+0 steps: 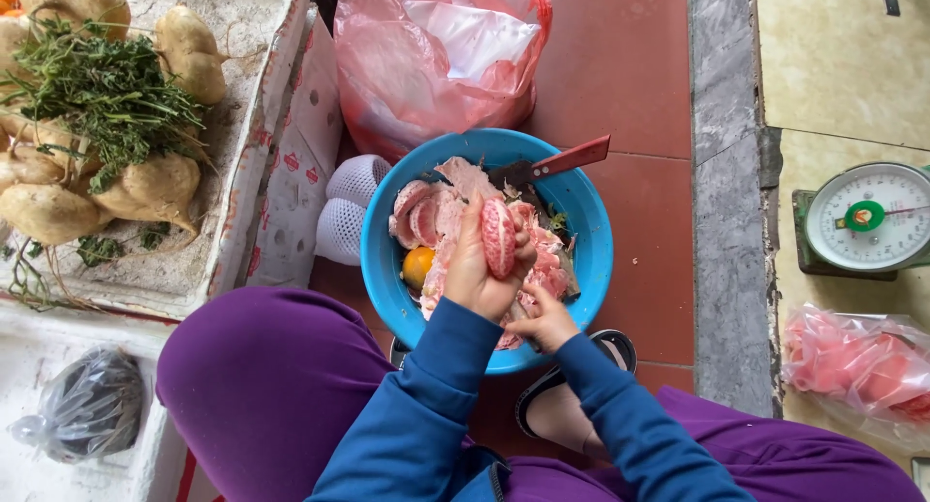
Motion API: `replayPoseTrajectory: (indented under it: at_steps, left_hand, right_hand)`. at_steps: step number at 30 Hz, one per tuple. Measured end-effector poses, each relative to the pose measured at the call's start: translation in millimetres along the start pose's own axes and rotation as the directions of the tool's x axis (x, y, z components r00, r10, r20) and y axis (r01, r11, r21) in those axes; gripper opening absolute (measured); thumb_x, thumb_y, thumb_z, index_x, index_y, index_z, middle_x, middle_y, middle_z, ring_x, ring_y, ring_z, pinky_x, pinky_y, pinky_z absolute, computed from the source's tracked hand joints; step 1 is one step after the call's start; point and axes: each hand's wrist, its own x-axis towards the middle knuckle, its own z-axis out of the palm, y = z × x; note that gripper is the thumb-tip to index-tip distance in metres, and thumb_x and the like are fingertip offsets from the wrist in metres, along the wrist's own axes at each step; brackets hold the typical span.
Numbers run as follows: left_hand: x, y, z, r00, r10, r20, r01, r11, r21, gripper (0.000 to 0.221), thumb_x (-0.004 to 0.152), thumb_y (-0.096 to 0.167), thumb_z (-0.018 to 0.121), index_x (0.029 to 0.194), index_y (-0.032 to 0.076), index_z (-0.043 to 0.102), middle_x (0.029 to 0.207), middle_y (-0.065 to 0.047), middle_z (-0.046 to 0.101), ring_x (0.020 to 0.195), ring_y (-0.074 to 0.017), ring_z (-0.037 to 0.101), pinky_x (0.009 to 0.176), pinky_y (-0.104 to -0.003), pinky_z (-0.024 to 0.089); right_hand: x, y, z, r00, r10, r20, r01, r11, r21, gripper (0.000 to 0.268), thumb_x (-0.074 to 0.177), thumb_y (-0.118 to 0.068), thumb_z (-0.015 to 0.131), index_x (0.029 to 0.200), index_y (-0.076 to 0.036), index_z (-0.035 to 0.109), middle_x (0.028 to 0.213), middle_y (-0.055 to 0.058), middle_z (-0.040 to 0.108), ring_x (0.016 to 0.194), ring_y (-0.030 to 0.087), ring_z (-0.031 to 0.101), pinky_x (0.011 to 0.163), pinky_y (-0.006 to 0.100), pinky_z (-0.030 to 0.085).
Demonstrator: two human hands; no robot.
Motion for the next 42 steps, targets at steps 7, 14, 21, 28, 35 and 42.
replayPoseTrajectory:
  at_steps: [7,14,21,28,35,42]
  left_hand:
    - [-20.5,23.4,45.4,0.995,0.033,0.095,-0.031,0.999,-0.022,0.039,0.098,0.051,0.066,0.112,0.015,0.06,0.085,-0.01,0.055,0.07,-0.017,0.057,0.057,-0.023,0.048]
    - [-14.7,35.9,88.5,0.985,0.062,0.159,-0.077,0.993,0.084,0.036,0.098,0.052,0.065,0.106,0.018,0.059,0.083,-0.01,0.057,0.067,-0.0178,0.058,0.056,-0.022,0.047]
    - [15.3,7.9,86.3,0.982,-0.015,0.189,0.029,0.997,-0.073,0.048,0.101,0.051,0.063,0.095,0.003,0.06,0.08,-0.01,0.063,0.062,-0.0159,0.06,0.049,-0.026,0.05]
    - [23.2,-7.5,92.6,0.996,0.013,0.087,-0.003,0.993,-0.12,0.051,0.1,0.052,0.064,0.096,0.001,0.061,0.078,-0.009,0.064,0.06,-0.0158,0.06,0.049,-0.024,0.05]
    - [18.4,2.2,91.9,0.995,0.094,-0.022,-0.095,0.992,-0.083,0.054,0.095,0.061,0.065,0.092,0.007,0.062,0.071,-0.009,0.063,0.059,-0.0167,0.062,0.051,-0.025,0.054]
    - [16.5,8.6,86.4,0.987,0.161,0.01,-0.157,0.977,-0.142,0.049,0.098,0.056,0.064,0.09,0.008,0.064,0.072,-0.007,0.063,0.059,-0.015,0.062,0.052,-0.024,0.056]
  right_hand:
    - [-35.9,-49.6,-38.7,0.974,-0.206,0.099,0.127,0.85,0.512,0.063,0.077,0.01,0.077,0.136,-0.003,0.059,0.085,0.019,0.069,0.047,0.035,0.07,0.032,0.037,0.057]
    - [-88.4,-149.0,-52.4,0.924,-0.378,0.063,0.245,0.71,0.661,0.037,0.082,0.007,0.07,0.115,-0.006,0.058,0.111,0.032,0.07,0.071,0.046,0.076,0.041,0.04,0.059]
    - [-166.5,-218.2,-44.0,0.769,-0.639,0.003,0.578,0.698,0.424,0.03,0.095,0.0,0.06,0.123,-0.008,0.051,0.099,0.022,0.07,0.07,0.024,0.068,0.051,0.025,0.051]
    - [-188.3,-225.3,-24.6,0.817,-0.576,-0.028,0.576,0.814,0.077,0.061,0.09,0.002,0.065,0.148,-0.007,0.051,0.098,0.012,0.065,0.068,0.013,0.058,0.056,0.023,0.05]
    - [-181.6,-229.5,-13.6,0.802,-0.594,-0.067,0.577,0.798,-0.175,0.058,0.089,-0.01,0.071,0.145,-0.006,0.057,0.08,0.006,0.064,0.059,0.01,0.054,0.052,0.021,0.045]
    - [-173.6,-226.4,-2.6,0.808,-0.586,-0.05,0.568,0.8,-0.192,0.056,0.088,-0.013,0.073,0.143,-0.008,0.061,0.076,0.003,0.06,0.057,0.009,0.05,0.05,0.021,0.041]
